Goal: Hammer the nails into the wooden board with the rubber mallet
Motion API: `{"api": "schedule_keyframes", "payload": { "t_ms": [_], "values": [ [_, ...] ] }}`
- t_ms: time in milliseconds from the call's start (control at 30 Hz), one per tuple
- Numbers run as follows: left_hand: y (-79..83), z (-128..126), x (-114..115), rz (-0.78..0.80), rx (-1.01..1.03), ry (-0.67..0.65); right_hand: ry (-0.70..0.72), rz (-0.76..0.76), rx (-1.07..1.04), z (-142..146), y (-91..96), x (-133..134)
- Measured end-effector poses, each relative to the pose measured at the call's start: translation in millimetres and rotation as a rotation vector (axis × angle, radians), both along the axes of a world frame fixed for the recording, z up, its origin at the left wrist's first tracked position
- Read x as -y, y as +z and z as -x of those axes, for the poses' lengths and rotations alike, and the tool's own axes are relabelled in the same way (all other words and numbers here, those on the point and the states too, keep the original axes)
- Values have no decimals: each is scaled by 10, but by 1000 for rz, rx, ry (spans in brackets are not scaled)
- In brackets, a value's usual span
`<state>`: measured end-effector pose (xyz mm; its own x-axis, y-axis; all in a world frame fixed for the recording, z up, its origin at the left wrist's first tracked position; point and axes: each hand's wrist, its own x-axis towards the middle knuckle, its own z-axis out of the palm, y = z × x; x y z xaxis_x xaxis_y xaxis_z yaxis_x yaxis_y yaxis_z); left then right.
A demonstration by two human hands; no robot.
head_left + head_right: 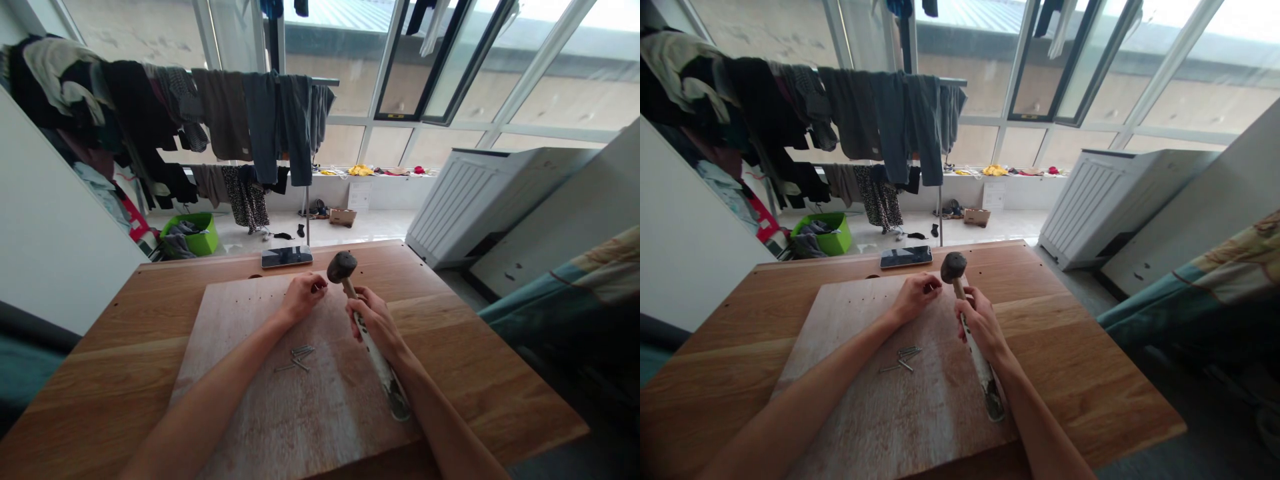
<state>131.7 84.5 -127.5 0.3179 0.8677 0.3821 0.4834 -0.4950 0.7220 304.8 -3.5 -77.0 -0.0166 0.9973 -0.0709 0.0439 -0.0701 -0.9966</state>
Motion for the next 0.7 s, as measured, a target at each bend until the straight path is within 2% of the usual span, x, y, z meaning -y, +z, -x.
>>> {"api": "schedule_keyframes", "payload": {
  "t_ms": [167, 400, 700],
  "values": [
    [-2, -7, 7, -13, -11, 13, 28, -23, -41, -26, 39, 34],
    [5, 4, 7, -4, 0, -15, 63, -30, 98, -9, -27, 45],
    [3, 6, -1, -4, -2, -22, 58, -54, 151, 17, -64, 49]
  ]
}}
